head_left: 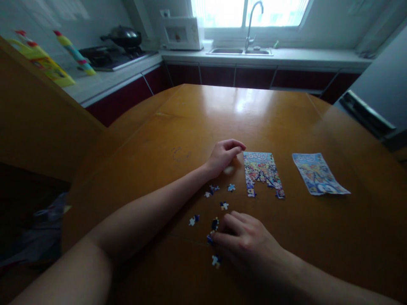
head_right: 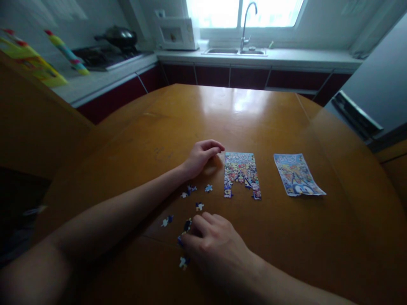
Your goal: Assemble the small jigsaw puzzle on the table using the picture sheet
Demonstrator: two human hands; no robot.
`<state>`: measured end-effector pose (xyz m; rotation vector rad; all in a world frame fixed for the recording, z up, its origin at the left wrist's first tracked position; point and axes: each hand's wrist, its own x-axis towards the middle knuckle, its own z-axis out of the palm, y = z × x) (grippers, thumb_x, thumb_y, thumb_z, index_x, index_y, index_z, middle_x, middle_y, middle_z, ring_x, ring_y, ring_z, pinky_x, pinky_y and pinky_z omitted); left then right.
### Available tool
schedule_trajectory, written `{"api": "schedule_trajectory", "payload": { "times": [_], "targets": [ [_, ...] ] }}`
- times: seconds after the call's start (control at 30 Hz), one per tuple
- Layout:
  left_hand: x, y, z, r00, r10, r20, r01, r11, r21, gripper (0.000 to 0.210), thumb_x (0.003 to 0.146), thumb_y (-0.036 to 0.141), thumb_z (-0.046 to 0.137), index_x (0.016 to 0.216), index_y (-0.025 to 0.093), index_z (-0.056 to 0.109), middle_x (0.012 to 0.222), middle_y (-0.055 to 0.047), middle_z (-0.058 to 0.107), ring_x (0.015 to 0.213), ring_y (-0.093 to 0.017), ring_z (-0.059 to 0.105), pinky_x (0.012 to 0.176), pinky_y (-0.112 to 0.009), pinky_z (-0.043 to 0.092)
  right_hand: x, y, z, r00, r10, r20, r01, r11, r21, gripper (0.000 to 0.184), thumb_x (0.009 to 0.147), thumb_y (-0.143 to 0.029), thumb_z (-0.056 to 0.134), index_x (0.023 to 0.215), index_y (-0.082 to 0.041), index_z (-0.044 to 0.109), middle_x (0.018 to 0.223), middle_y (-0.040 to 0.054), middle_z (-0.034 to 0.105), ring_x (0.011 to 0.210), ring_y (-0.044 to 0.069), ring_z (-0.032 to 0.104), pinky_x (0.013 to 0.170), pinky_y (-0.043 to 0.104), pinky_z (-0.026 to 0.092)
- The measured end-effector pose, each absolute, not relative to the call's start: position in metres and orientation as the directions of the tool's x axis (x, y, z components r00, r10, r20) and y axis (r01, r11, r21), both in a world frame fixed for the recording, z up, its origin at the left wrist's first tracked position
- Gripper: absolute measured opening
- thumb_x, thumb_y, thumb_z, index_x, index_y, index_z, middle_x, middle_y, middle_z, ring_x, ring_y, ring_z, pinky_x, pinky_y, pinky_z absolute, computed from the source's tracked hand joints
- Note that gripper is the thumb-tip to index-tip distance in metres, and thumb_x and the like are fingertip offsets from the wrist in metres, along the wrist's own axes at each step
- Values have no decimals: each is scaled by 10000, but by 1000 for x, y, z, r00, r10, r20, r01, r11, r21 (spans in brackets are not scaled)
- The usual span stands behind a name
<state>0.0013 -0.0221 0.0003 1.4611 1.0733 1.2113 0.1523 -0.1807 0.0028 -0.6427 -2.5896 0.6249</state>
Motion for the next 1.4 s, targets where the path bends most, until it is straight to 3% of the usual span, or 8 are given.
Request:
{"api": "schedule_trajectory", "payload": {
  "times": [0.17,0.33,0.43,0.57,0.8,1.03,1.27,1.4],
  "targets": [
    [-1,-18,-4,110,987,115,-36,-112,993,130,795,244,612,847,161,697,880,-48,706,628,-89,547,586,-233,440,154,-177,1,-813,511,279,337,804,-489,152,925,-162,551,847,-209,672,817,30,579,729,157,473,629,284,377],
    [0,-19,-2,104,988,118,-23,-116,993,119,793,247,614,828,166,693,896,-53,710,682,-104,574,611,-240,452,157,-174,5,-776,579,250,350,725,-593,176,909,-104,507,850,-173,658,857,51,598,785,166,506,687,289,424],
    [1,-20,-1,107,987,118,-33,-115,993,118,791,239,611,827,163,694,896,-55,709,685,-101,572,611,-235,450,155,-176,6,-770,597,225,359,697,-620,125,921,-163,538,880,-175,656,880,49,609,809,169,518,724,299,439],
    [0,-19,-2,106,987,117,-56,-111,992,121,776,247,628,821,163,702,873,-47,709,661,-91,552,596,-219,441,151,-179,5,-770,603,209,395,707,-587,144,926,-282,599,829,-185,645,874,40,618,821,178,527,745,319,443],
    [-1,-17,-4,109,986,128,-55,-122,991,120,776,245,632,826,168,709,859,-41,706,687,-97,569,621,-222,449,153,-177,7,-751,628,206,427,699,-573,161,923,-133,524,851,-177,662,849,53,603,780,170,521,700,296,447],
    [-1,-18,-4,105,987,125,-27,-123,992,119,783,244,621,821,175,709,861,-46,709,693,-111,571,632,-233,466,152,-180,8,-761,612,214,403,705,-583,93,909,-219,600,846,-182,657,870,46,624,814,182,537,740,318,469],
    [0,-18,-3,108,986,123,-33,-120,992,120,778,247,629,821,171,711,848,-41,706,660,-100,553,612,-224,453,150,-178,4,-776,580,246,395,752,-528,156,930,-179,545,806,-169,639,821,54,610,777,179,533,707,303,469],
    [-1,-17,-3,110,987,119,-4,-119,993,130,776,258,623,830,173,705,858,-47,708,653,-101,552,598,-227,450,149,-177,6,-803,566,190,416,758,-503,133,929,-185,544,818,-165,615,846,63,612,791,184,538,735,309,476]
  ]
}}
